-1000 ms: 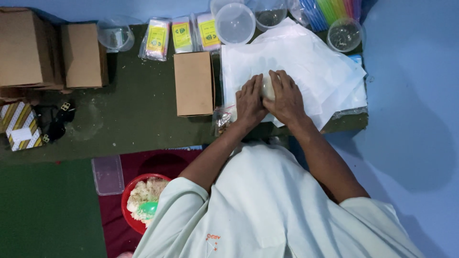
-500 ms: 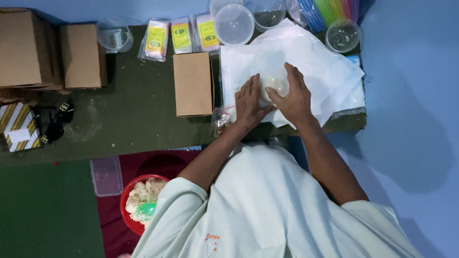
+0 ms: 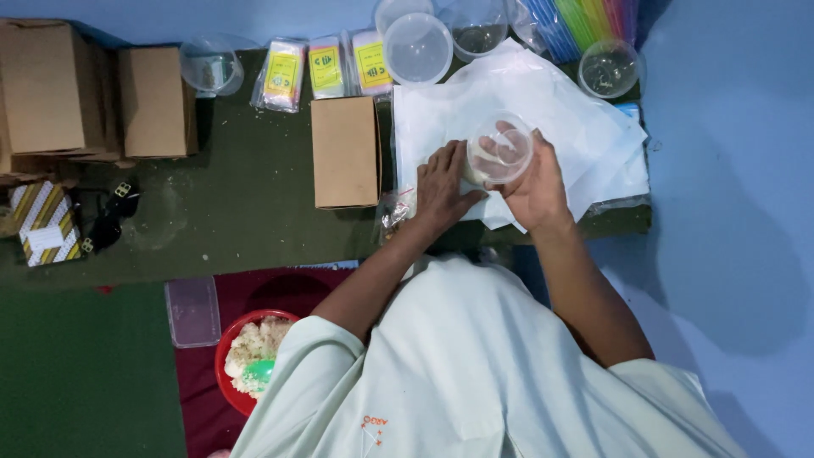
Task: Wrapping a food item in paper and placing it into a cardboard box with side containers
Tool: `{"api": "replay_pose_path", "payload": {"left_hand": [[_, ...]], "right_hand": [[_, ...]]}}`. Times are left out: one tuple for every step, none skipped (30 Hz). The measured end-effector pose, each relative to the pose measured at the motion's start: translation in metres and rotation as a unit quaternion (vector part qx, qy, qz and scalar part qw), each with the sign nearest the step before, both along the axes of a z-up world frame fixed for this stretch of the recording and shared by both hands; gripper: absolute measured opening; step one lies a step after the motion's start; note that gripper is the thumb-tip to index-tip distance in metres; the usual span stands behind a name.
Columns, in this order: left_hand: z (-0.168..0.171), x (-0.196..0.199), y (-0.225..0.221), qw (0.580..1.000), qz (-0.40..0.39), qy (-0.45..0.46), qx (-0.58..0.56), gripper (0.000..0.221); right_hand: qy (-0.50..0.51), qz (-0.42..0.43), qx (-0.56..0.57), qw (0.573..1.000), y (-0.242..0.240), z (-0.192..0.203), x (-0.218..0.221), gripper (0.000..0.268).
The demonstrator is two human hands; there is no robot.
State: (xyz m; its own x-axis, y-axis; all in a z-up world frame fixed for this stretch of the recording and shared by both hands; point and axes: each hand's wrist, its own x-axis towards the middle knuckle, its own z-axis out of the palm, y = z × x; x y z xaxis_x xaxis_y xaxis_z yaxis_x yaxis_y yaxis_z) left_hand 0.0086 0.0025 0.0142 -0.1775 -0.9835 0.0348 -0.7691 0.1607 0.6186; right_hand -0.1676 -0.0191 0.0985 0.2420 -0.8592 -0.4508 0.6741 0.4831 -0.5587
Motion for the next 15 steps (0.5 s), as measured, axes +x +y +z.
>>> {"api": "replay_pose_path", "payload": {"left_hand": [[0.005, 0.000, 0.001, 1.000, -0.002, -0.001, -0.002, 0.108], [0.010, 0.001, 0.001, 1.000, -0.008, -0.006, 0.001, 0.106], [0.015, 0.001, 0.001, 1.000, -0.014, -0.010, 0.003, 0.103], [0.015, 0.001, 0.000, 1.000, -0.016, -0.012, 0.001, 0.103], [0.014, 0.002, 0.000, 1.000, -0.019, -0.013, 0.005, 0.103], [0.013, 0.002, 0.000, 1.000, -0.023, -0.014, 0.008, 0.104], [0.015, 0.003, 0.001, 1.000, -0.025, -0.015, 0.008, 0.104], [0.017, 0.003, 0.001, 1.000, -0.027, -0.013, 0.006, 0.101], [0.019, 0.002, 0.001, 0.999, -0.030, -0.011, 0.006, 0.098], [0.015, 0.005, 0.000, 0.999, -0.033, -0.012, 0.007, 0.098], [0.010, 0.006, -0.001, 0.999, -0.032, -0.017, 0.005, 0.097], [0.006, 0.008, -0.002, 0.999, -0.032, -0.023, 0.003, 0.097], [0.006, 0.009, -0.001, 0.999, -0.038, -0.023, 0.005, 0.097], [0.006, 0.009, 0.000, 1.000, -0.017, -0.010, -0.009, 0.094], [0.007, 0.010, 0.001, 1.000, 0.004, 0.003, -0.023, 0.092]], "right_hand": [[-0.001, -0.002, -0.002, 1.000, 0.001, 0.004, 0.000, 0.067], [-0.039, -0.001, 0.021, 0.999, 0.002, 0.008, -0.001, 0.069], [-0.078, -0.002, 0.043, 0.996, 0.003, 0.012, -0.001, 0.072], [-0.079, -0.003, 0.040, 0.996, 0.006, 0.016, -0.003, 0.072], [-0.142, 0.024, 0.046, 0.989, 0.009, 0.020, -0.005, 0.071], [-0.204, 0.052, 0.051, 0.976, 0.012, 0.024, -0.006, 0.070], [-0.204, 0.050, 0.050, 0.976, 0.015, 0.013, -0.013, 0.070], [-0.211, 0.060, 0.035, 0.975, 0.018, 0.001, -0.019, 0.077], [-0.218, 0.068, 0.022, 0.973, 0.022, -0.010, -0.026, 0.084], [-0.219, 0.065, 0.022, 0.973, 0.025, -0.011, -0.029, 0.084], [-0.223, 0.065, 0.019, 0.972, 0.030, -0.012, -0.033, 0.091], [-0.227, 0.065, 0.016, 0.972, 0.034, -0.013, -0.036, 0.098], [-0.228, 0.059, 0.017, 0.972, 0.037, -0.006, -0.036, 0.098], [-0.177, 0.044, 0.041, 0.982, 0.040, 0.001, -0.036, 0.094], [-0.127, 0.029, 0.066, 0.989, 0.042, 0.009, -0.036, 0.089]]}}
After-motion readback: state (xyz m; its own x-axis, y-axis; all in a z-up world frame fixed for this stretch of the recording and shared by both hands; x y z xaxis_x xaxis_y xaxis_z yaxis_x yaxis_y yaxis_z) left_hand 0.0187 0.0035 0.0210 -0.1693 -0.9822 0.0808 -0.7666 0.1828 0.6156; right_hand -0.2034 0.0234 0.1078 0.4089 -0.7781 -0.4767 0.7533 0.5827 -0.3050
